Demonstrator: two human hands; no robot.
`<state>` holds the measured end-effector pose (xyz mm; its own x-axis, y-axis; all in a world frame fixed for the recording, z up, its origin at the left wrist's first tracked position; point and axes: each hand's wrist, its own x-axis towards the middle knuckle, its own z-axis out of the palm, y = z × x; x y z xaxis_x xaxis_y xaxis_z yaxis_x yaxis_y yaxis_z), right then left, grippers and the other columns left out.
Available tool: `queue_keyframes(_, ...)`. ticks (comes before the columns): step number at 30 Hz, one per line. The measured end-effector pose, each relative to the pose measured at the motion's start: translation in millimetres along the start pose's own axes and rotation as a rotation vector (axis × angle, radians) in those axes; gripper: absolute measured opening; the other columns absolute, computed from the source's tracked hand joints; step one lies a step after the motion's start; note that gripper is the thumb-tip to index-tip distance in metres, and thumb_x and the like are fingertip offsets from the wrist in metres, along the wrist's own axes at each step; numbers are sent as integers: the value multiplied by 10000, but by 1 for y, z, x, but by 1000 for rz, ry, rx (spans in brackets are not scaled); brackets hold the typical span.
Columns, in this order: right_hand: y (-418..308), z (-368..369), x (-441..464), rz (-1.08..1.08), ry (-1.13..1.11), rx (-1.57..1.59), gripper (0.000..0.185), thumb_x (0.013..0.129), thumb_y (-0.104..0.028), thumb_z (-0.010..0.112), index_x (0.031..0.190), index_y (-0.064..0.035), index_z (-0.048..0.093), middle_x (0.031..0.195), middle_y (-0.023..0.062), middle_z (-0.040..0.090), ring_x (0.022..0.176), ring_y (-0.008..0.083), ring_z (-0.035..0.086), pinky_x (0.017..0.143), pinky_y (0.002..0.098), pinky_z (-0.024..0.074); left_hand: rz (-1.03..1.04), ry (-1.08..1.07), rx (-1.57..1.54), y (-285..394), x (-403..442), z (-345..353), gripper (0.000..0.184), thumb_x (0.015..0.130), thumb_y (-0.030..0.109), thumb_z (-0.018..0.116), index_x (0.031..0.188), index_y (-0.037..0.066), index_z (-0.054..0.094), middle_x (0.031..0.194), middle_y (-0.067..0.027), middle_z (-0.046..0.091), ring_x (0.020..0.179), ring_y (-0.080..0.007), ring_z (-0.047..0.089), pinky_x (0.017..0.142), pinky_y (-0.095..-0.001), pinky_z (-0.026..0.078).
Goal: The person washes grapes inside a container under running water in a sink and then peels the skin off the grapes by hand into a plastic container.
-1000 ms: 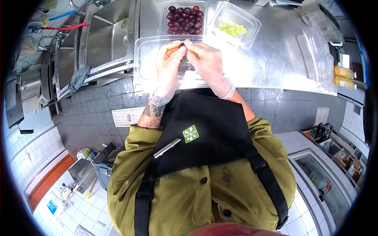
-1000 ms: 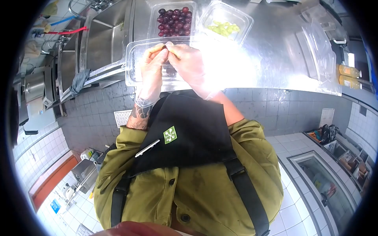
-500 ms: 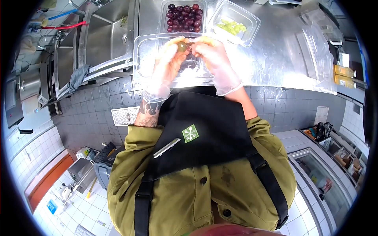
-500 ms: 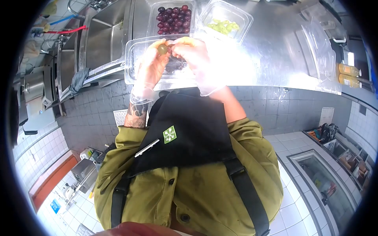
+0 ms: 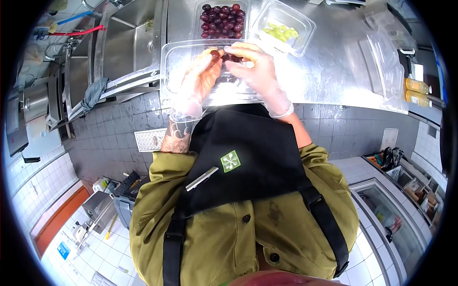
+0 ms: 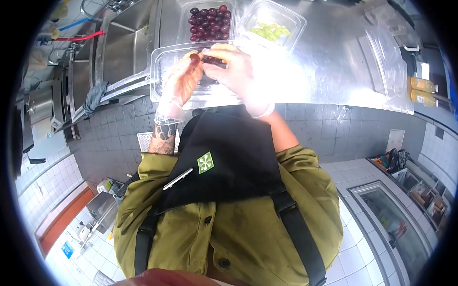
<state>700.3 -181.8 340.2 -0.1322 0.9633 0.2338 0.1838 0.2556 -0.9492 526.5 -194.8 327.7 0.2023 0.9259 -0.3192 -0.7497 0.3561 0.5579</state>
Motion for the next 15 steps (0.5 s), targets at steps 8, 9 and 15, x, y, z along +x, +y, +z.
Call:
queue_keyframes(8, 8, 7, 6, -128, -16, -150, 254, 711, -100, 749, 954, -47, 698, 862, 108, 686, 731, 171, 658, 685, 265, 521, 31, 118, 201, -10, 2, 5, 291, 889, 62, 563, 1165, -30, 540, 1109, -102, 597, 977, -162, 591, 875, -260, 489)
queue_keyframes(9, 8, 6, 7, -126, -27, -154, 241, 712, -96, 747, 942, -40, 699, 861, 110, 686, 730, 170, 659, 684, 262, 521, 50, 144, 273, -8, 0, 8, 289, 889, 56, 564, 1163, -33, 546, 1102, -99, 602, 967, -159, 596, 876, -258, 487)
queue_keyframes(15, 13, -1, 13, -101, -40, -115, 201, 728, -108, 727, 914, -38, 699, 844, 105, 686, 721, 201, 658, 671, 277, 520, 96, 149, 607, 7, -2, 27, 299, 849, 42, 623, 1136, -35, 590, 1056, -102, 637, 908, -129, 616, 842, -228, 480)
